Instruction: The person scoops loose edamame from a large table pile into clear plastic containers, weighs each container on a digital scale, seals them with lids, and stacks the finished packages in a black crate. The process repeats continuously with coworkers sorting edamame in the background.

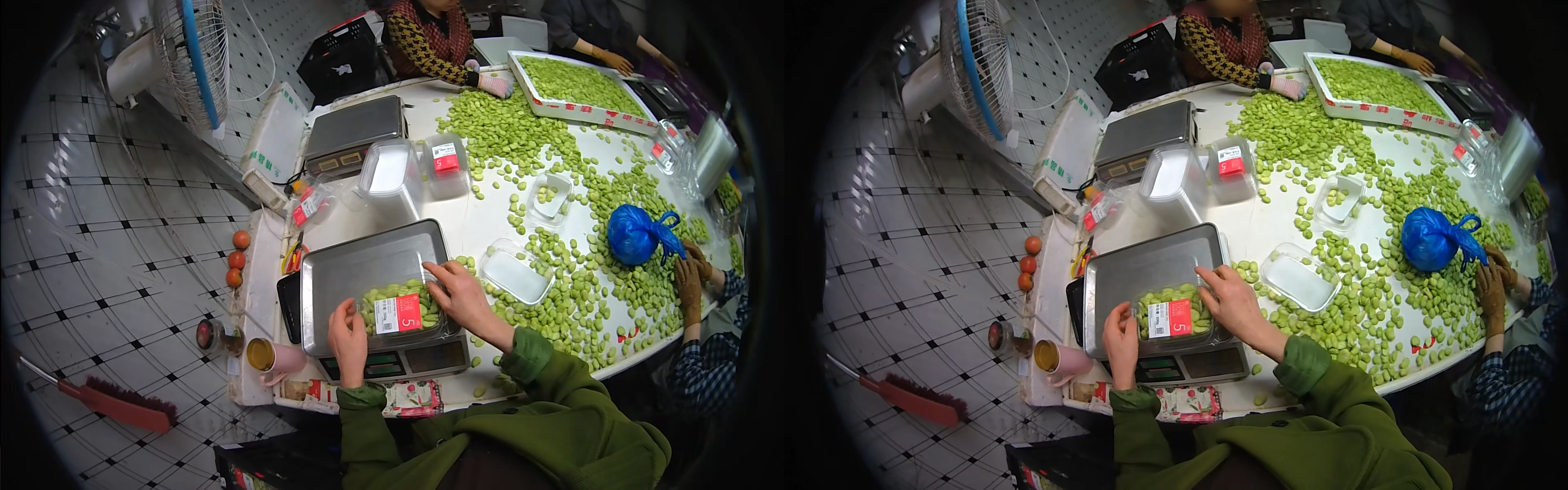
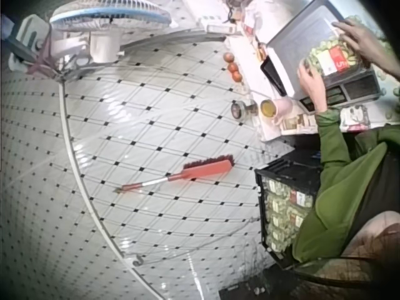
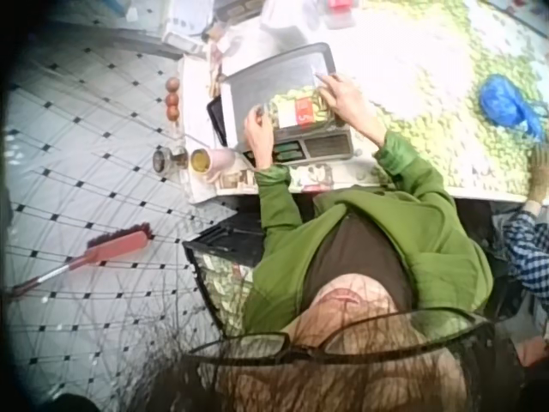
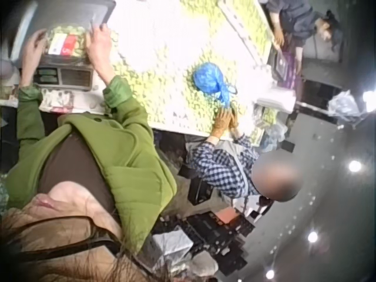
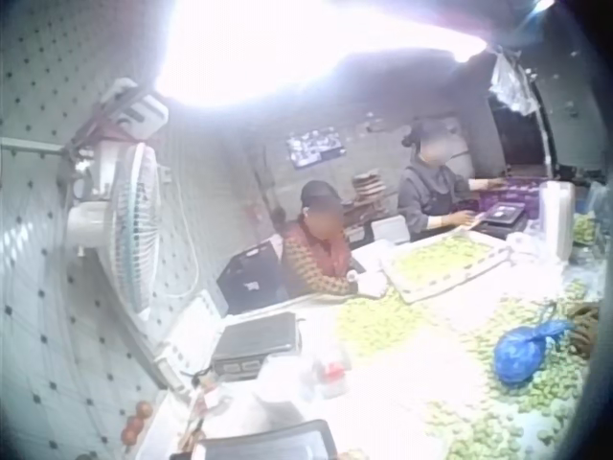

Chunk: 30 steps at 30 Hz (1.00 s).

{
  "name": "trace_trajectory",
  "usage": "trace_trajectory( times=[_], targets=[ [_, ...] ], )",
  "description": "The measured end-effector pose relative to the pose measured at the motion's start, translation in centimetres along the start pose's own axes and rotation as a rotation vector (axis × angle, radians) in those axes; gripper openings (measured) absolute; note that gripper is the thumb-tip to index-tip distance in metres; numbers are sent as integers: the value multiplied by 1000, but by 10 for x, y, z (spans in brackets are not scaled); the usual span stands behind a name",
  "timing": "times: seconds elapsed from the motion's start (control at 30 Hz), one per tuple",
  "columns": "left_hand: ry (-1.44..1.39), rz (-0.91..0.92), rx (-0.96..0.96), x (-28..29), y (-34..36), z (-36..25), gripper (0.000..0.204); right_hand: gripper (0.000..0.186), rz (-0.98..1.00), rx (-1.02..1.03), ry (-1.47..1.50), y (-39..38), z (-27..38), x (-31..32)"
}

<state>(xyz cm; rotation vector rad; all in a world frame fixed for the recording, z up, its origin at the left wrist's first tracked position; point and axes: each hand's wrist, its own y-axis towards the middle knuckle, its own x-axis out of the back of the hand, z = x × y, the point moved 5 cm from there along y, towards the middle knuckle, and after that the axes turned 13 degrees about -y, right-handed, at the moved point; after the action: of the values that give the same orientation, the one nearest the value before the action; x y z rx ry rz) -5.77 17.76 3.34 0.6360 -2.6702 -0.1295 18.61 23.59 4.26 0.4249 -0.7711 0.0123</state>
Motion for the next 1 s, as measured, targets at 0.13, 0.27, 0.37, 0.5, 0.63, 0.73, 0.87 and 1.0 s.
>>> trace_trajectory(
  times=[0.13, 0.27, 0.37, 0.5, 0.63, 0.73, 0.87, 1.0],
  targets=[
    [-5, 97, 105, -2, 19, 3, 32, 22, -10, 27, -6, 8, -7, -6],
    [4, 150, 101, -7, 32, 3, 36, 17, -88, 100, -6, 12, -8, -6],
    [-42, 191, 73, -10, 34, 3, 34, 13, -103, 148, -228, 3, 2, -4],
    [43, 226, -68, -13, 36, -8, 33, 16, -96, 199, -435, 5, 7, -5],
    [56, 244, -82, -12, 39, -5, 30, 18, -108, 216, -383, 11, 8, 1],
    [29, 263, -68, -18, 43, -7, 28, 18, -132, 218, -381, 9, 3, -1],
    [47, 279, -92, -19, 43, -18, 27, 18, -129, 235, -424, 9, 9, -1],
    [101, 278, -87, -13, 43, -23, 27, 16, -218, 228, -386, 17, 16, 8]
  ],
)
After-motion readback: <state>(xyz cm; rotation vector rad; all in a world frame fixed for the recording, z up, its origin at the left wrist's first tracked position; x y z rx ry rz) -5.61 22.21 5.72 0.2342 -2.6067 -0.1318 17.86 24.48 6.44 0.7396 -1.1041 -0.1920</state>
